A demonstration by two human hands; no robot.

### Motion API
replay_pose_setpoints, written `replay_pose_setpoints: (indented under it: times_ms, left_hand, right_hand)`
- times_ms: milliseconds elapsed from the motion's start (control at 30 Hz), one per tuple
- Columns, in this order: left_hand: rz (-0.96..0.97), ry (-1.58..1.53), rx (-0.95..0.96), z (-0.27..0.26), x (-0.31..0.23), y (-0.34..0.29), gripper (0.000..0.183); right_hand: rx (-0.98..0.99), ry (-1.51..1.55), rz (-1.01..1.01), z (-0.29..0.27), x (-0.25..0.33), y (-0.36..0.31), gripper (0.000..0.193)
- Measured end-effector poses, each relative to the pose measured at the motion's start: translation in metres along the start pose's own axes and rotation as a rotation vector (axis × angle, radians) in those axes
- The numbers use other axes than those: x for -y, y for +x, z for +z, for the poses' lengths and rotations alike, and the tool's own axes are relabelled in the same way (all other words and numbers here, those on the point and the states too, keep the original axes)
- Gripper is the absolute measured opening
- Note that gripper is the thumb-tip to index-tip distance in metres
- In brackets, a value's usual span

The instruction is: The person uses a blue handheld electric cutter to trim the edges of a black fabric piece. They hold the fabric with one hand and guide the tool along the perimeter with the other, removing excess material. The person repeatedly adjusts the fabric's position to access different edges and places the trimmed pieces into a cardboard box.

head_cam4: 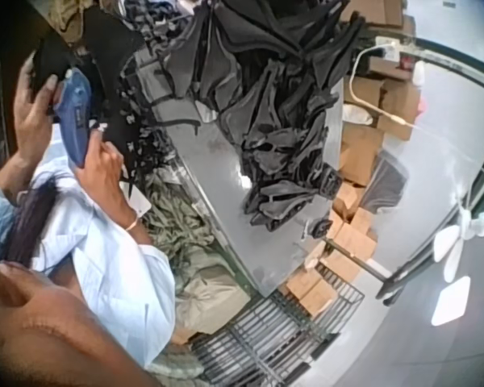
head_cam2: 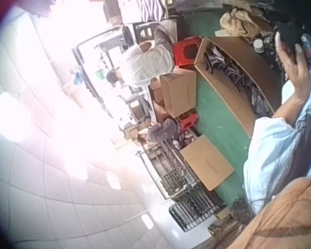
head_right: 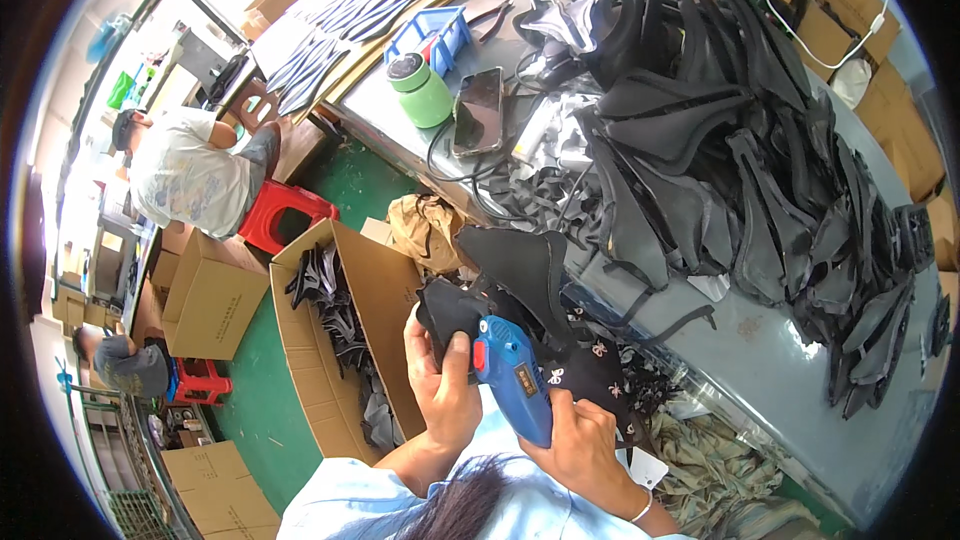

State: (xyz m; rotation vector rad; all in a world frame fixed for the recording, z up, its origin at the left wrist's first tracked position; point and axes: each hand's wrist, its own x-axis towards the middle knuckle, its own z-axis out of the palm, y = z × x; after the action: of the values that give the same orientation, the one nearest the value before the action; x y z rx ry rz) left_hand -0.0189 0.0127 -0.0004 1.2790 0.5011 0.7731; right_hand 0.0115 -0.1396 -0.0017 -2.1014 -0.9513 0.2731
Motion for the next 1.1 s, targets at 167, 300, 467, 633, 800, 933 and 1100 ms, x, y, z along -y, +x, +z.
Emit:
replay_pose_setpoints:
  times_ms: [167, 300, 467, 633, 800, 933, 1100]
  left_hand:
    - [0.01, 0.052, 0.072, -0.005, 0.004, 0.0, 0.048]
    - [0.034, 0.03, 0.12, -0.01, 0.011, 0.0, 0.051]
    - [0.031, 0.148, 0.189, -0.018, 0.015, -0.001, 0.052]
    - [0.043, 0.342, 0.332, -0.021, -0.003, 0.001, 0.046]
    - [-0.036, 0.335, 0.653, -0.012, -0.017, 0.012, 0.042]
    - [0.484, 0.329, 0.363, -0.003, -0.014, 0.007, 0.024]
    - [-0.02, -0.106, 0.898, 0.013, 0.0, -0.034, 0.012]
  right_hand:
    - [0.0, 0.0, 0.002, -0.001, 0.001, 0.002, 0.047]
    - [-0.007, 0.0, -0.011, -0.002, 0.001, 0.004, 0.048]
    - [-0.029, -0.003, -0.019, -0.007, 0.004, 0.006, 0.048]
    - [-0.169, 0.031, 0.032, -0.026, -0.004, 0.022, 0.055]
    - [-0.238, 0.389, 0.201, -0.047, -0.002, 0.048, 0.053]
    - [-0.323, 0.479, 0.233, -0.056, -0.011, 0.049, 0.048]
    - [-0.433, 0.554, 0.158, -0.054, -0.007, 0.053, 0.045]
